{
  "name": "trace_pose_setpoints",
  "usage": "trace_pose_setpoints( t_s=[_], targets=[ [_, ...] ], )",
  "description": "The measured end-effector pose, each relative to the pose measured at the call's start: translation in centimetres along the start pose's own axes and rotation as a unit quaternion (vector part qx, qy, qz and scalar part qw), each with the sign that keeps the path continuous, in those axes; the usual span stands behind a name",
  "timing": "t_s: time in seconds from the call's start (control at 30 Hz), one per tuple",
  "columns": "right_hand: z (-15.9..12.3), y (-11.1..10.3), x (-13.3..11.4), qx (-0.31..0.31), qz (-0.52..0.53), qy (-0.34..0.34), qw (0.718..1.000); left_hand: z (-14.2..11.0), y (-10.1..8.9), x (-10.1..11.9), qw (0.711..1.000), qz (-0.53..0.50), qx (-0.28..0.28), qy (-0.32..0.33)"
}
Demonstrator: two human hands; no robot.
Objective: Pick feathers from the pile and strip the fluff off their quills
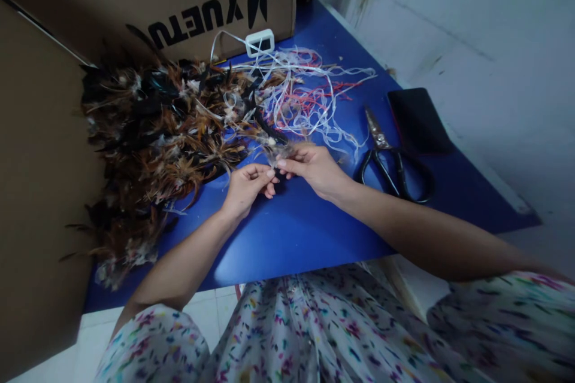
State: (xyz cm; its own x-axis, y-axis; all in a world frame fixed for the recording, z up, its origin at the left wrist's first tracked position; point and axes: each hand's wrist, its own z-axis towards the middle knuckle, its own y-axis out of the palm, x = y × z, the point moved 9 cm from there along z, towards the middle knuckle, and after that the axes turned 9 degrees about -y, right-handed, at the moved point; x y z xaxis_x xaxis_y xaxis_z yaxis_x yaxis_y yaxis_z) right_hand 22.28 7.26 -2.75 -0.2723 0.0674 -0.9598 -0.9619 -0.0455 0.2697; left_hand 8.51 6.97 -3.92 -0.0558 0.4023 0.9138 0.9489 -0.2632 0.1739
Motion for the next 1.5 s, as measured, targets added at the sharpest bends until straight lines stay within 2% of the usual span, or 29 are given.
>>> trace_pose_setpoints(
  t_s=[0.1, 0.37, 0.6, 0.87, 1.0, 1.07, 1.13, 1.23, 1.3, 1.37, 1.5],
  targets=[
    [-0.1, 0.3, 0.1, -0.015, -0.005, 0.001, 1.0, -0.1, 0.1, 0.0, 1.0, -0.001, -0.004, -0.001],
    [0.2, -0.4, -0.3, 0.0, -0.004, -0.002, 1.0, 0.0, -0.2, 0.0, 1.0, -0.008, 0.015, 0.002],
    [-0.2, 0.7, 0.0, -0.051, -0.021, 0.011, 0.998, -0.1, -0.1, 0.1, 1.0, -0.002, 0.012, 0.005],
    [-0.4, 1.1, 0.1, -0.044, -0.016, 0.015, 0.999, -0.1, 0.0, 0.1, 1.0, 0.014, 0.003, 0.015],
    [0.0, 0.7, -0.1, -0.051, -0.049, -0.001, 0.997, -0.1, 0.1, 0.1, 1.0, 0.013, 0.002, 0.02],
    [0.5, -0.2, -0.9, -0.048, -0.112, -0.038, 0.992, -0.1, 0.0, 0.2, 1.0, 0.008, 0.01, 0.021],
    [1.1, -1.7, -2.3, -0.03, -0.232, -0.095, 0.968, -0.1, 0.0, 0.2, 1.0, 0.002, 0.015, 0.022],
    [1.4, -4.0, -4.9, 0.027, -0.44, -0.157, 0.884, 0.0, 0.0, 0.3, 0.999, -0.007, 0.019, 0.026],
    [1.6, -5.0, -5.6, 0.043, -0.534, -0.145, 0.832, 0.0, -0.1, 0.3, 0.999, -0.011, 0.021, 0.028],
    [1.8, -5.6, -5.5, 0.038, -0.591, -0.113, 0.798, 0.0, -0.2, 0.3, 0.999, -0.015, 0.022, 0.029],
    [2.1, -5.8, -4.1, 0.002, -0.637, -0.056, 0.769, 0.0, -0.3, 0.4, 0.999, -0.022, 0.023, 0.035]
  ],
)
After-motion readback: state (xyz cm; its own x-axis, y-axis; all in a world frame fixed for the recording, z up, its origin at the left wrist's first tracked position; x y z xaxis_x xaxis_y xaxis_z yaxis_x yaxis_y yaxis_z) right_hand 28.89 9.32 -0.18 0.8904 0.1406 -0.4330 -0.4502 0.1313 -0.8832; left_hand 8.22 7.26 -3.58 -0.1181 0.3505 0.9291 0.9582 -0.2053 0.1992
